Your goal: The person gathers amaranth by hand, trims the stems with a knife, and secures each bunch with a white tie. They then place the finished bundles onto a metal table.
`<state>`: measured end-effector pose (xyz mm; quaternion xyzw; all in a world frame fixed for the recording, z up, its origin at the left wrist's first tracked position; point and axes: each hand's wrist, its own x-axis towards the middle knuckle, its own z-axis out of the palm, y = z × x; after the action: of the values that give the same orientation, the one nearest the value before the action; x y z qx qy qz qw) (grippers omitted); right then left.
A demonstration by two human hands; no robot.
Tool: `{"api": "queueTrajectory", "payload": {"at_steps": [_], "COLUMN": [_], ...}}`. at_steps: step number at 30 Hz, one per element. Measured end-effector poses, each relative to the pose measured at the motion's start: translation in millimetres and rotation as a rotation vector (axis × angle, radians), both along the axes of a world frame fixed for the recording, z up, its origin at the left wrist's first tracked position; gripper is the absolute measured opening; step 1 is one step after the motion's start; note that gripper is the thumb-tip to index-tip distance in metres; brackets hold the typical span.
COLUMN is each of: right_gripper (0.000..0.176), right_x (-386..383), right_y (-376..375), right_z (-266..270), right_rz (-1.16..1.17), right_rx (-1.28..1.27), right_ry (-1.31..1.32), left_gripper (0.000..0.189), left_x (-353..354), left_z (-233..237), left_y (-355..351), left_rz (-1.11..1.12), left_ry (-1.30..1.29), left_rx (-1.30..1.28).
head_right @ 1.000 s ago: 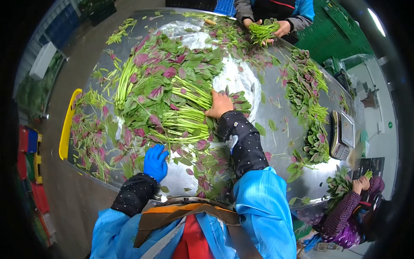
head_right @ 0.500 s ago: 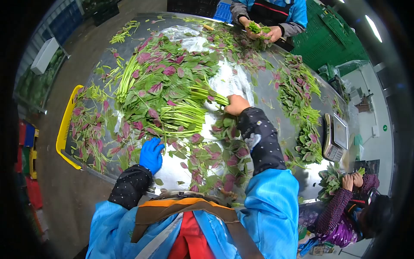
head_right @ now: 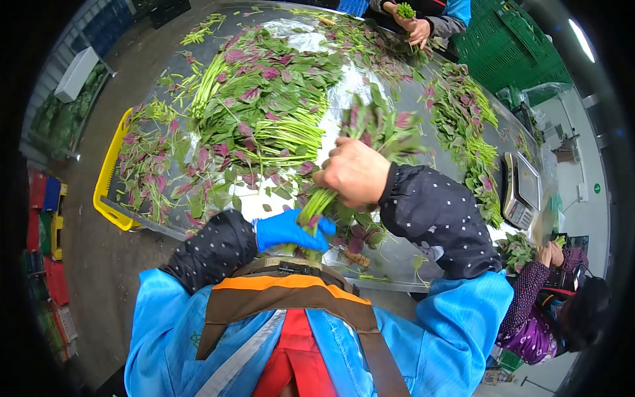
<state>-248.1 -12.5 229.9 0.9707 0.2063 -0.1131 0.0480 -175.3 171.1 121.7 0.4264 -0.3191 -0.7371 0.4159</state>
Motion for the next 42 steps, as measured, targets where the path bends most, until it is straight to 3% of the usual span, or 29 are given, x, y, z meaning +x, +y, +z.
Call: {"api": "queueTrajectory", "payload": {"at_steps": [1, 2, 3, 4, 5, 7, 9, 11, 12, 15, 16, 18, 19, 20, 21, 23, 25, 28, 29, 30, 31, 32, 33, 34, 35, 36, 38, 40, 42], "right_gripper": [0.028, 0.036, 0.043, 0.050, 0.064, 0.062, 0.053, 0.048, 0.049, 0.053, 0.055, 0.049, 0.043, 0.039, 0.043, 0.057, 0.056, 0.028, 0.016, 0.014, 0.016, 0.015, 0.015, 0.015, 0.015, 0.015, 0.017, 0.017, 0.016], "right_x": [2.6, 6.4, 7.7, 7.7, 8.1, 10.1, 22.4, 37.7, 43.6, 73.1, 80.1, 91.2, 96.3, 100.8, 96.8, 90.6, 77.1, 55.2, 43.9, 34.8, 21.0, 6.6, -8.6, -25.6, -41.5, -57.4, -79.4, -92.1, -95.0], "right_y": [3.8, 9.3, 17.4, 22.8, 22.1, 18.0, -8.2, -40.3, -48.3, -57.7, -54.4, -30.6, -8.4, 15.2, 42.2, 77.9, 107.8, 110.8, 111.8, 102.7, 89.2, 73.7, 67.1, 58.8, 55.7, 56.4, 66.6, 77.0, 84.1], "right_z": [-1.0, -5.9, -9.2, -11.5, -17.7, -8.3, -40.6, -92.5, -116.8, -169.4, -181.5, -179.5, -166.7, -150.3, -140.0, -133.4, -127.4, -126.4, -122.0, -125.6, -116.8, -121.8, -114.7, -121.1, -126.2, -133.6, -147.8, -156.9, -164.3], "right_rz": [0.050, 0.025, 0.035, 0.046, -0.035, -0.233, -0.400, -0.705, -0.726, -0.733, -0.717, -0.797, -0.809, -0.809, -0.819, -0.561, -0.549, -0.820, -0.902, -0.982, -1.063, -1.053, -1.154, -1.143, -1.202, -1.326, -1.522, -1.602, -1.632], "right_rx": [0.065, 0.054, 0.096, 0.135, 0.182, 0.367, 0.566, 0.675, 0.680, 0.642, 0.597, 0.676, 0.887, 1.172, 1.503, 1.790, 2.044, 2.181, 2.332, 2.379, 2.396, 2.384, 2.329, 2.352, 2.346, 2.322, 2.168, 2.119, 2.110], "right_ry": [-0.080, -0.079, -0.262, -0.444, -0.446, -0.508, -0.687, -0.563, -0.538, -0.516, -0.540, -0.408, -0.287, 0.001, 0.212, 0.546, 0.842, 0.702, 0.457, 0.293, 0.139, 0.004, -0.151, -0.232, -0.305, -0.357, -0.459, -0.493, -0.548], "left_gripper": [0.046, 0.041, 0.037, 0.034, 0.031, 0.027, 0.025, 0.024, 0.023, 0.026, 0.025, 0.022, 0.023, 0.023, 0.024, 0.024, 0.027, 0.031, 0.033, 0.030, 0.028, 0.024, 0.023, 0.024, 0.039, 0.058, 0.085, 0.090, 0.090], "left_x": [-8.3, -16.0, -19.7, -17.3, -10.9, 1.8, 15.7, 35.4, 43.7, 61.7, 62.7, 62.3, 64.8, 67.4, 70.6, 63.7, 57.4, 63.5, 83.7, 116.8, 149.2, 187.8, 220.1, 263.9, 293.5, 320.4, 371.9, 397.3, 415.2], "left_z": [-11.0, -21.2, -21.8, -20.5, -16.7, -5.8, -6.5, -35.0, -52.7, -108.3, -107.0, -92.3, -70.3, -47.6, -38.8, -13.2, -12.7, -28.1, -24.8, 14.8, 14.9, -5.9, 20.2, 3.2, 15.8, 11.8, -5.2, -27.9, -47.0], "left_y": [8.7, 17.6, 24.0, 31.2, 41.4, 62.6, 83.2, 106.1, 110.5, 136.7, 140.9, 142.3, 139.3, 134.9, 131.0, 108.0, 82.7, 59.1, 57.6, 50.5, 48.3, 40.5, 25.8, 8.7, -5.1, -17.9, -44.5, -61.2, -72.0], "left_rz": [0.021, 0.042, 0.064, 0.185, 0.310, 0.604, 0.891, 1.052, 1.185, 1.210, 1.201, 1.306, 1.296, 1.283, 1.177, 0.950, 0.553, 0.119, 0.062, -0.344, -0.288, -0.017, 0.230, 0.524, 0.713, 0.841, 0.673, 0.472, 0.458], "left_ry": [0.023, 0.050, 0.077, 0.156, 0.239, 0.268, 0.184, 0.244, 0.370, 0.562, 0.488, 0.208, 0.139, 0.070, 0.067, 0.094, -0.108, -0.093, -0.459, -0.659, -0.842, -0.762, -0.813, -0.919, -1.023, -1.419, -1.635, -1.500, -1.554], "left_rx": [0.006, 0.013, 0.019, 0.007, -0.008, -0.098, -0.157, -0.111, -0.023, 0.164, 0.253, 0.129, 0.105, 0.083, 0.036, 0.122, 0.054, -0.014, -0.265, -0.122, -0.252, -0.352, -0.302, -0.244, -0.049, 0.024, 0.325, 0.455, 0.382]}}
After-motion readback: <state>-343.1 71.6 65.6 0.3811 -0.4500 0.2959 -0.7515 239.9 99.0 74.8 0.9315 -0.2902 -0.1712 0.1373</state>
